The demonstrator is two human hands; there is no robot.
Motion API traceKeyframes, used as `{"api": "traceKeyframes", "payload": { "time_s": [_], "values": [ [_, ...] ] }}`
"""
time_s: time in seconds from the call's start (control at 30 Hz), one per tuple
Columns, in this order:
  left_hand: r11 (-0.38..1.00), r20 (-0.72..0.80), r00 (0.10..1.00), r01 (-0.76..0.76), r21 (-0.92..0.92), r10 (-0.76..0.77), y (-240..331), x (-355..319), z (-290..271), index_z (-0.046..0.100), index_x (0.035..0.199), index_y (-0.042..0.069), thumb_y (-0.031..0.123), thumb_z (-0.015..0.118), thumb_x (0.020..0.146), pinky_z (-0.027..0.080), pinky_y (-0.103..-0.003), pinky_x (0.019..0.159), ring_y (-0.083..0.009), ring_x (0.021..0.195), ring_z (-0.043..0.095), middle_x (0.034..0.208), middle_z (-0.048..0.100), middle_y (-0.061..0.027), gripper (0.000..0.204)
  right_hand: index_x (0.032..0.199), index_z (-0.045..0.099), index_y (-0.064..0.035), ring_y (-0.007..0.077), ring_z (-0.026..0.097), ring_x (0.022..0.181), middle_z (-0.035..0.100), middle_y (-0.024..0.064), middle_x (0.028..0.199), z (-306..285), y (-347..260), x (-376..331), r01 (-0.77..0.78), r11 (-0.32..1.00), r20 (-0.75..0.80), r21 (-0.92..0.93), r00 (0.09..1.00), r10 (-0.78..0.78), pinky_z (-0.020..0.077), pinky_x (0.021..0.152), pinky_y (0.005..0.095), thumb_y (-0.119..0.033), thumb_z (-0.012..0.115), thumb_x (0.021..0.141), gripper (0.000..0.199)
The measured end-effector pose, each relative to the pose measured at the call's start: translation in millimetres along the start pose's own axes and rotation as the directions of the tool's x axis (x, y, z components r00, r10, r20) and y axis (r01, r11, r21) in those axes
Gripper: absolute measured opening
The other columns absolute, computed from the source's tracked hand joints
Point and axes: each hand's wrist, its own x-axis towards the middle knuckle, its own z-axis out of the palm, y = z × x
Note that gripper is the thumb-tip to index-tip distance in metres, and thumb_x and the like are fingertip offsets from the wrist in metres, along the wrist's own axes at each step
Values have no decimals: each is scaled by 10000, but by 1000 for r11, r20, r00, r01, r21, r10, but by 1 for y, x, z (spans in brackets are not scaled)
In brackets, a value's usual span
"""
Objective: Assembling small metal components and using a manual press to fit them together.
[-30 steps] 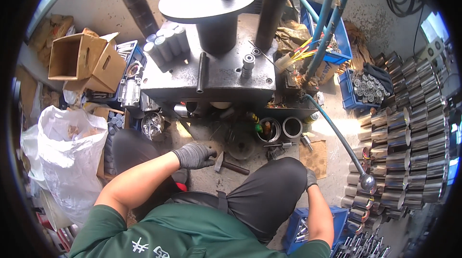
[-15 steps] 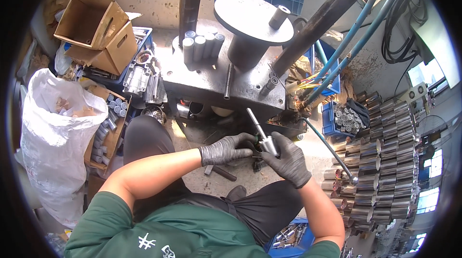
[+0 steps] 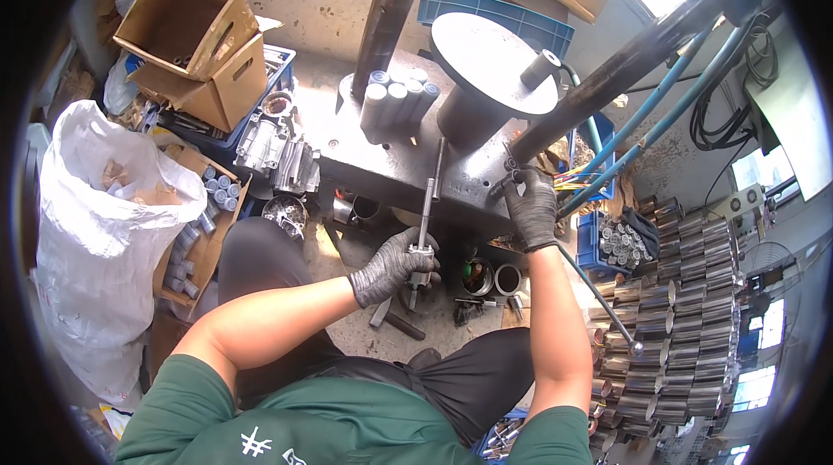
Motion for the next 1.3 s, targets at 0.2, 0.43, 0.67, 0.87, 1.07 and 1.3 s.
{"api": "traceKeyframes", "payload": {
  "time_s": [0.2, 0.43, 0.67, 0.87, 1.07, 1.3],
  "values": [
    [997, -53, 996, 75, 9, -74, 8, -1, 4, 552, 1271, 32, 21, 716, 889, 607, -325, 676, -192, 747, 708, 870, 609, -54, 416, 1006, 730, -8, 290, 689, 982, 730, 139, 1018, -2, 7, -4, -34, 967, -62, 253, 997, 51, 539, 899, 397, -138, 805, 846, 220],
    [825, -13, 995, -74, 560, 97, 14, -7, 0, 630, 1230, 27, 227, 751, 932, 572, -371, 765, -206, 810, 698, 910, 689, -110, 379, 1070, 725, -33, 114, 632, 758, 709, 37, 872, -9, -30, -70, -403, 167, 283, 900, 831, 479, 530, 702, 261, -206, 773, 981, 200],
    [584, 58, 998, -42, 811, -9, 12, -11, -6, 670, 1189, 11, 349, 736, 921, 553, -455, 866, -391, 945, 712, 941, 710, -227, 436, 1182, 712, 21, 194, 684, 946, 745, 99, 1079, 34, -51, -143, -466, -394, 589, 792, 753, 294, 562, 826, 341, -243, 719, 1003, 319],
    [454, 70, 997, -44, 890, -40, 17, -9, -9, 686, 1140, 25, 351, 705, 922, 556, -481, 880, -409, 987, 706, 962, 711, -228, 393, 1176, 719, 40, 211, 687, 989, 750, 122, 1138, 31, -40, -133, -537, -383, 631, 751, 755, 179, 562, 896, 360, -233, 730, 990, 331],
    [258, 69, 988, -32, 966, -135, 20, -3, -11, 698, 1125, 47, 387, 672, 939, 563, -498, 872, -398, 994, 707, 993, 711, -212, 388, 1159, 757, 15, 97, 662, 858, 752, 57, 1006, 0, -31, -125, -687, 79, 665, 723, 722, 191, 546, 749, 245, -179, 787, 941, 293],
    [21, 199, 976, -197, 980, -89, 11, 1, -25, 701, 1055, 77, 409, 678, 929, 570, -503, 838, -387, 961, 698, 1002, 666, -183, 356, 1218, 715, 38, 116, 665, 956, 769, 73, 1090, -10, -22, -127, -658, 416, 682, 628, 723, 114, 540, 854, 271, -43, 788, 887, 349]
  ]
}}
